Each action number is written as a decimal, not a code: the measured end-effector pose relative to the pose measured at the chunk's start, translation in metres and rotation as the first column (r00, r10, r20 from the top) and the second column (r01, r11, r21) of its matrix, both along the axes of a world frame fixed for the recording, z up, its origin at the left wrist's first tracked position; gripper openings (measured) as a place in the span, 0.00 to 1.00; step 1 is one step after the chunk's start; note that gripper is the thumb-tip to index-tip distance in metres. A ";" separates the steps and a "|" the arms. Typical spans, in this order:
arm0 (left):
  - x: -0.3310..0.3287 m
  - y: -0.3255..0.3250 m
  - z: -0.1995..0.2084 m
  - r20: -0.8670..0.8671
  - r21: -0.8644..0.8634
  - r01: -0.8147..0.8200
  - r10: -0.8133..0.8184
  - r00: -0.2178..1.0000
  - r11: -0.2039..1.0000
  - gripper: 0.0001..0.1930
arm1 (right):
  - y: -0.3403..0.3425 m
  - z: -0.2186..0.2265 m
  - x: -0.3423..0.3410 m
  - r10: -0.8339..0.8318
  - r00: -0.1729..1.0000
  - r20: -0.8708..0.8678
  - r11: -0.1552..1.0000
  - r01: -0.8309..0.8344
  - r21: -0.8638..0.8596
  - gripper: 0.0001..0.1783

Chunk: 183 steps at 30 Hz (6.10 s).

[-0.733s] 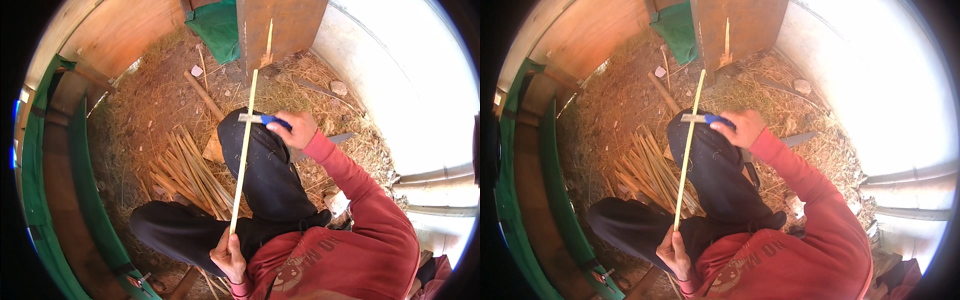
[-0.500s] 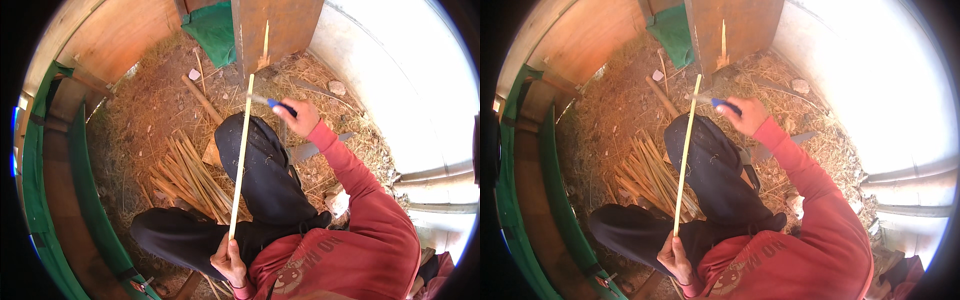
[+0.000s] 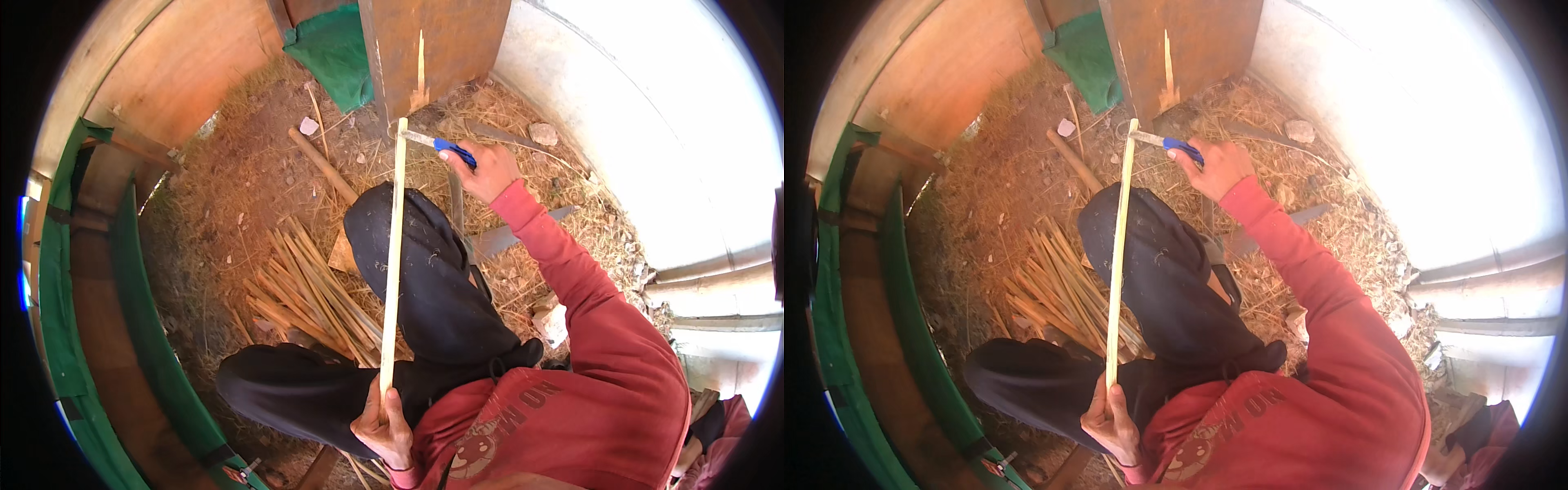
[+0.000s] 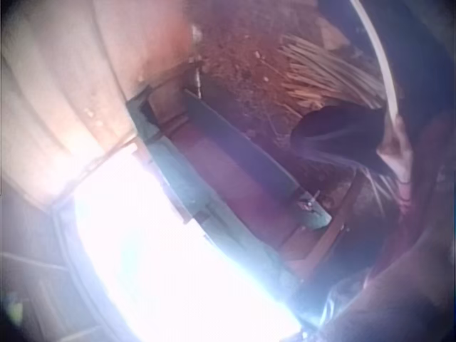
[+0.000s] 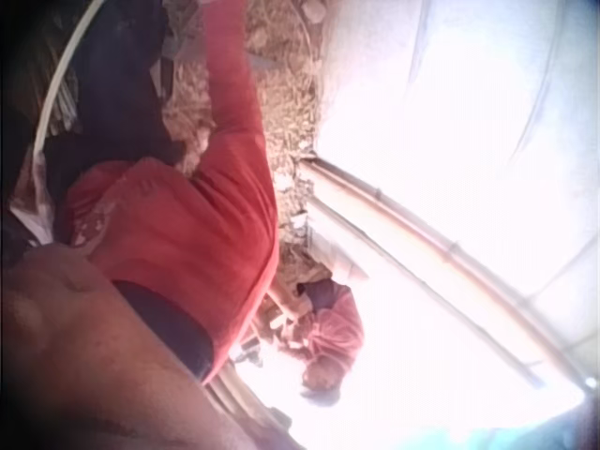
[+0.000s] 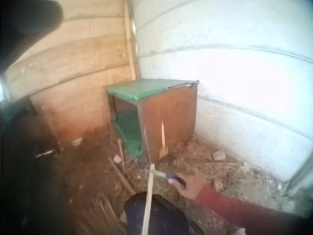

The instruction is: The person sits on the ground and uses a knife to shave thin strips of bamboo. They hold the bamboo in their left hand and scrape the blade along the length of the strip to remove the outer layer, creating a pile of processed bamboo pieces.

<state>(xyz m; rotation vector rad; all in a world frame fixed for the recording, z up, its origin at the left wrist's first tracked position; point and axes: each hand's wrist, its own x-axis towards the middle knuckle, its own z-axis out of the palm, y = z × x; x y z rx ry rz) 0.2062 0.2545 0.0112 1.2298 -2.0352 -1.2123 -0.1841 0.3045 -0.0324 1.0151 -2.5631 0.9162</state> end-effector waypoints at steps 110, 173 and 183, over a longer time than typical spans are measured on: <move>-0.037 -0.010 0.012 0.026 0.091 0.095 -0.097 0.995 0.991 0.19 | 0.031 0.030 0.091 0.483 0.871 0.093 0.876 -0.481 -0.040 0.19; -0.007 -0.017 -0.008 -0.150 0.390 0.102 -0.046 0.988 0.915 0.22 | 0.031 0.006 -0.032 0.177 0.954 0.243 0.984 -0.164 -0.070 0.28; -0.011 -0.012 -0.004 -0.140 0.389 0.112 -0.062 0.988 0.914 0.23 | 0.028 -0.003 0.012 0.366 0.910 0.197 0.928 -0.372 -0.005 0.22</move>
